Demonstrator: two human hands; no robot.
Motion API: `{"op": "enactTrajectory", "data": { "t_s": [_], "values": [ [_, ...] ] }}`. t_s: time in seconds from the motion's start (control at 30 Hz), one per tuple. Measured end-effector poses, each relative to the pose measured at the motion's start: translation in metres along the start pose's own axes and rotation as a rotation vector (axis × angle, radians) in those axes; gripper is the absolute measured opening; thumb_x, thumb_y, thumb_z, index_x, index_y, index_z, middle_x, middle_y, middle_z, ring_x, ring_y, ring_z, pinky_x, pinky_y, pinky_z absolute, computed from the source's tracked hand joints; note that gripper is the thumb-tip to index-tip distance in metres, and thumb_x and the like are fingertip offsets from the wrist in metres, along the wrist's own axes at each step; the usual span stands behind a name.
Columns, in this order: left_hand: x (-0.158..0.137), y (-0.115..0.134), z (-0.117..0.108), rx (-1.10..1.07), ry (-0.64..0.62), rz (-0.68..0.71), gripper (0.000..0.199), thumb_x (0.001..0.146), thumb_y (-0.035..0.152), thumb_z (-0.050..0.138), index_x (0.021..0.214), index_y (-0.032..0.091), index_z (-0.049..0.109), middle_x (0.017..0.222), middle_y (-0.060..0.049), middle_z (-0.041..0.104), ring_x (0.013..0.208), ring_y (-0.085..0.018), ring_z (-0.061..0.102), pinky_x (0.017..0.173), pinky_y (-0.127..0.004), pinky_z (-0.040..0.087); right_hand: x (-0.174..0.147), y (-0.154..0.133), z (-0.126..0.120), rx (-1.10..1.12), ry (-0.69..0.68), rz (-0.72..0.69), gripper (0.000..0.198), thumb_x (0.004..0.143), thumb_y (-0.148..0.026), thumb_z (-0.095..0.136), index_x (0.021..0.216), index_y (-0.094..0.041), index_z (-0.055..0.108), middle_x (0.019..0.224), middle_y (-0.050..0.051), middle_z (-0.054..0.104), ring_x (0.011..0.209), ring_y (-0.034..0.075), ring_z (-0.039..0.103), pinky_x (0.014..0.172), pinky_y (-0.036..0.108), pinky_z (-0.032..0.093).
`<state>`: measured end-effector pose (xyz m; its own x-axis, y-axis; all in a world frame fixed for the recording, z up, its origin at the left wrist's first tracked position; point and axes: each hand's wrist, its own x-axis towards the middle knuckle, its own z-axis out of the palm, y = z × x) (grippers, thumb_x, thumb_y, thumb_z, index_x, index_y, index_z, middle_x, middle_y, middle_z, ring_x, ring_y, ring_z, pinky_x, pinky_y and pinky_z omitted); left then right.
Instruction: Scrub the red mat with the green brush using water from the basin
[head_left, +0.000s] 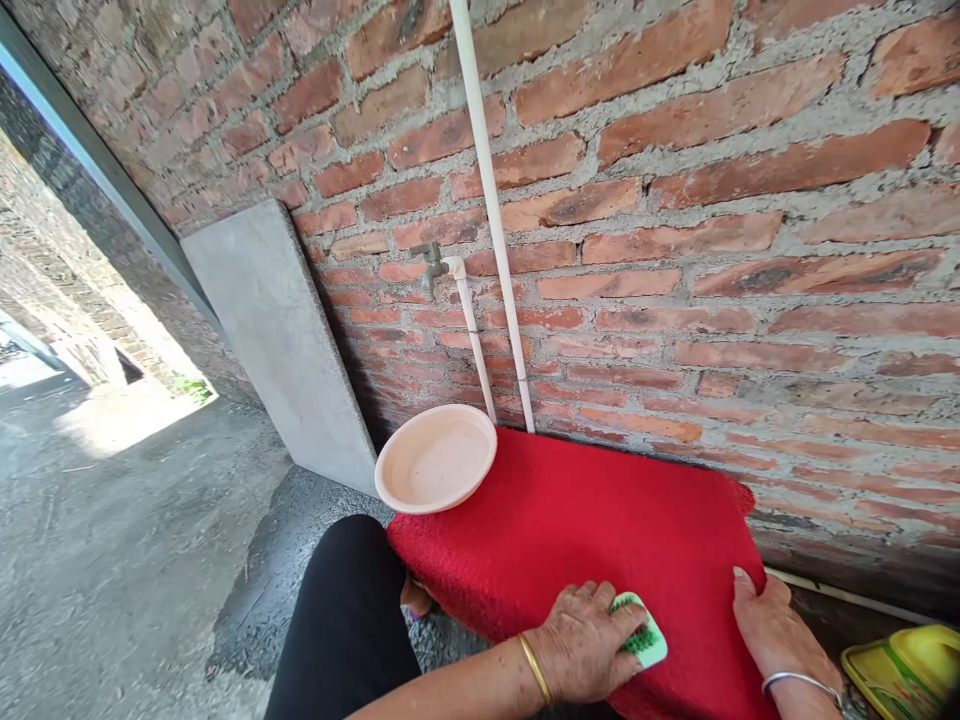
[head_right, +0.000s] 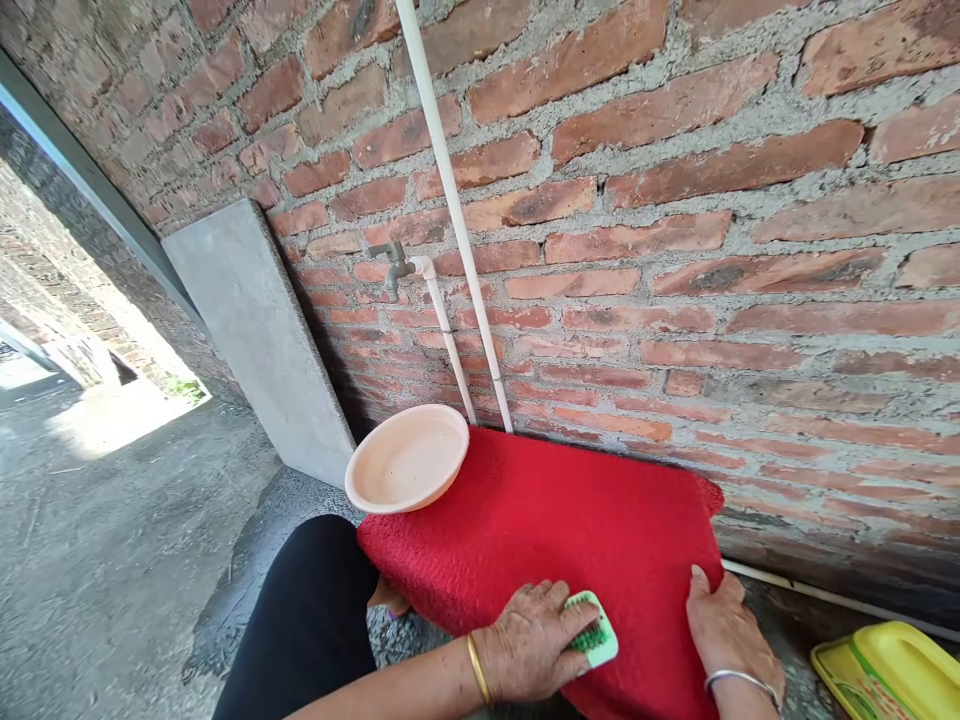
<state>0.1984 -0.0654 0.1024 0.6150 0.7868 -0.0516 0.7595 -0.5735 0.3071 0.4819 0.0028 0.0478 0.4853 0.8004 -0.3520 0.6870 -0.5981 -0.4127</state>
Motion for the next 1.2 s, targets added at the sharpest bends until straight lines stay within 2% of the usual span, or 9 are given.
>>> {"op": "enactTrajectory", "data": {
  "t_s": [0.13,0.33,0.43,0.5,0.57,0.63,0.83,1.03,1.2],
  "values": [
    [-0.004,-0.008,0.001,-0.056,-0.027,0.017,0.065,0.084,0.068,0.06,0.139,0.037,0.045,0.124,-0.005,0.061,0.111,-0.028,0.06,0.098,-0.044,0.05,-0.001,0.0,0.0,-0.012,0.02,0.01,0.086,0.092,-0.063,0.005,0.14,-0.005,0.045,0.12,0.033,0.064,0.108,0.041,0.067,0.091,0.057,0.048],
    [-0.016,-0.06,0.003,0.033,0.152,-0.246,0.054,0.096,0.054,0.05,0.145,0.031,0.046,0.134,-0.01,0.058,0.123,-0.029,0.056,0.107,-0.047,0.045,-0.015,-0.006,0.0,-0.092,0.176,-0.022,0.08,0.093,-0.059,0.01,0.136,-0.006,0.052,0.123,0.032,0.06,0.11,0.039,0.065,0.092,0.053,0.05],
    [-0.027,-0.099,0.006,0.189,0.243,-0.344,0.05,0.096,0.044,0.053,0.143,0.027,0.05,0.133,-0.012,0.059,0.123,-0.031,0.057,0.104,-0.052,0.047,-0.027,-0.012,0.0,-0.137,0.359,-0.199,0.074,0.093,-0.057,0.019,0.136,-0.009,0.056,0.127,0.03,0.057,0.111,0.041,0.062,0.093,0.055,0.049],
    [-0.034,-0.122,0.007,0.249,0.306,-0.38,0.048,0.095,0.042,0.055,0.141,0.026,0.052,0.135,-0.013,0.058,0.127,-0.031,0.054,0.105,-0.053,0.046,-0.037,-0.018,0.0,-0.089,0.408,-0.469,0.069,0.092,-0.058,0.025,0.134,-0.013,0.058,0.127,0.025,0.059,0.112,0.037,0.062,0.096,0.053,0.048],
    [-0.039,-0.138,0.007,0.255,0.356,-0.398,0.049,0.094,0.043,0.057,0.14,0.026,0.053,0.137,-0.013,0.057,0.133,-0.032,0.049,0.107,-0.054,0.043,-0.049,-0.026,0.001,-0.024,0.354,-0.763,0.063,0.09,-0.061,0.036,0.129,-0.02,0.063,0.127,0.016,0.063,0.115,0.031,0.061,0.102,0.048,0.047],
    [-0.043,-0.145,0.007,0.219,0.375,-0.405,0.049,0.094,0.046,0.058,0.139,0.026,0.054,0.139,-0.011,0.056,0.137,-0.031,0.045,0.111,-0.054,0.039,-0.064,-0.034,0.005,-0.028,0.218,-0.938,0.055,0.086,-0.062,0.05,0.127,-0.03,0.066,0.133,0.008,0.062,0.122,0.028,0.058,0.105,0.046,0.044],
    [-0.045,-0.142,0.004,0.114,0.36,-0.424,0.047,0.095,0.049,0.056,0.135,0.026,0.058,0.142,-0.01,0.055,0.141,-0.029,0.041,0.118,-0.052,0.03,-0.098,-0.044,0.028,-0.323,-0.298,-0.889,0.075,0.06,-0.036,0.076,0.133,-0.044,0.061,0.154,0.0,0.046,0.141,0.035,0.04,0.114,0.054,0.033],
    [-0.046,-0.142,0.004,0.076,0.363,-0.41,0.046,0.095,0.049,0.054,0.135,0.026,0.057,0.143,-0.01,0.054,0.141,-0.029,0.039,0.118,-0.052,0.029,-0.099,-0.039,0.037,-0.359,-0.254,-0.907,0.078,0.067,-0.03,0.071,0.141,-0.042,0.053,0.154,0.0,0.046,0.142,0.031,0.04,0.114,0.052,0.033],
    [-0.044,-0.144,0.007,0.041,0.373,-0.404,0.046,0.095,0.05,0.054,0.134,0.026,0.058,0.142,-0.01,0.054,0.141,-0.03,0.039,0.117,-0.054,0.028,-0.102,-0.04,0.045,-0.36,-0.149,-1.014,0.057,0.079,-0.046,0.07,0.134,-0.046,0.058,0.142,-0.002,0.059,0.13,0.027,0.054,0.107,0.046,0.043]
  ]
}}
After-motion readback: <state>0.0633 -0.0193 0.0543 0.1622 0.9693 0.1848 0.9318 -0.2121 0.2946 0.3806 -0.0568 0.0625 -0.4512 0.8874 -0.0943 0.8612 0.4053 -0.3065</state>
